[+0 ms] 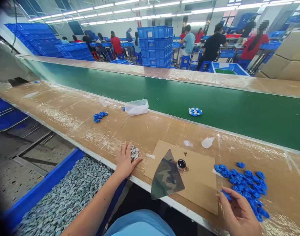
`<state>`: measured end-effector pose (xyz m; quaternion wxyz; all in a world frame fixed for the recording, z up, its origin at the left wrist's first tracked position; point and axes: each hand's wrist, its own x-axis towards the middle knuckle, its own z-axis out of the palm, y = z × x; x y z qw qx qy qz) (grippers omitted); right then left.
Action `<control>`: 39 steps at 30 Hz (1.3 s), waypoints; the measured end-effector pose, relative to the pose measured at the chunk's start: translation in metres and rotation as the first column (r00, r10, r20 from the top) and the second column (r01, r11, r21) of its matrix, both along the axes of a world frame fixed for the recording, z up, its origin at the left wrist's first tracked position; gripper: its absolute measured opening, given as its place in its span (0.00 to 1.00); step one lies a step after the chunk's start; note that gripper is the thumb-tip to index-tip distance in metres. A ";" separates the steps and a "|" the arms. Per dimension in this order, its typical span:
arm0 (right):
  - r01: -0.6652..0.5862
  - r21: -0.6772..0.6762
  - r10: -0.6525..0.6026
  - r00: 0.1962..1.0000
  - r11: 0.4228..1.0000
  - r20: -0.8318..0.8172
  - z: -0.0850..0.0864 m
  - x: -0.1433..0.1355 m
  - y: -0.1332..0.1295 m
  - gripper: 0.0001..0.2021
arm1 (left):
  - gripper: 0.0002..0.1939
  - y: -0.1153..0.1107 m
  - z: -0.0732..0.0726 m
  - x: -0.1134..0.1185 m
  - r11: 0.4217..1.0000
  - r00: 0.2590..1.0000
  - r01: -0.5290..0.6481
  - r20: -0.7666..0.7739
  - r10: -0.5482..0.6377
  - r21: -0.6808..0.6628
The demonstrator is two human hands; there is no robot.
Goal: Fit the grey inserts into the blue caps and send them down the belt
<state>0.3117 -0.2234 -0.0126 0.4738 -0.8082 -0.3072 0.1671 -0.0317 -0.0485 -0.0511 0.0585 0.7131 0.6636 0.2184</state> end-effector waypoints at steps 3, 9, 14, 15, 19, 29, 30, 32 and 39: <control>0.004 0.009 -0.004 1.000 1.000 0.000 0.007 -0.013 0.006 0.22 | 0.35 0.014 0.004 0.017 0.995 0.996 0.077 -0.049 -0.080 -0.058; -0.040 0.032 0.043 0.994 0.999 -0.099 0.010 -0.021 0.014 0.26 | 0.28 0.028 0.019 0.043 0.978 0.981 0.184 -0.038 -0.189 -0.102; -0.118 0.157 0.137 0.984 0.981 -0.115 -0.006 -0.016 0.023 0.21 | 0.14 0.030 0.026 0.049 0.956 0.956 0.292 0.001 -0.292 0.023; -0.133 0.174 0.155 0.981 0.976 -0.120 -0.008 -0.016 0.025 0.20 | 0.12 0.031 0.026 0.050 0.946 0.946 0.323 0.005 -0.324 0.038; -0.223 0.224 0.259 0.954 0.949 -0.148 -0.009 -0.026 0.036 0.16 | 0.12 0.040 0.022 0.052 0.911 0.915 0.401 0.011 -0.404 0.093; -0.514 0.140 0.466 0.841 0.846 0.274 0.013 -0.045 0.069 0.09 | 0.21 0.046 0.034 0.053 0.871 0.847 0.471 0.206 -0.491 0.142; -0.522 0.124 0.468 0.829 0.844 0.305 0.015 -0.044 0.071 0.09 | 0.20 0.041 0.038 0.053 0.875 0.828 0.463 0.284 -0.484 0.144; -0.532 0.076 0.477 0.807 0.844 0.348 0.016 -0.043 0.074 0.10 | 0.18 0.027 0.043 0.057 0.893 0.761 0.436 0.482 -0.434 0.117; -0.590 -0.033 0.539 0.713 0.807 0.448 0.019 -0.041 0.078 0.09 | 0.17 -0.027 0.034 0.087 0.725 0.330 0.607 0.933 0.143 -0.326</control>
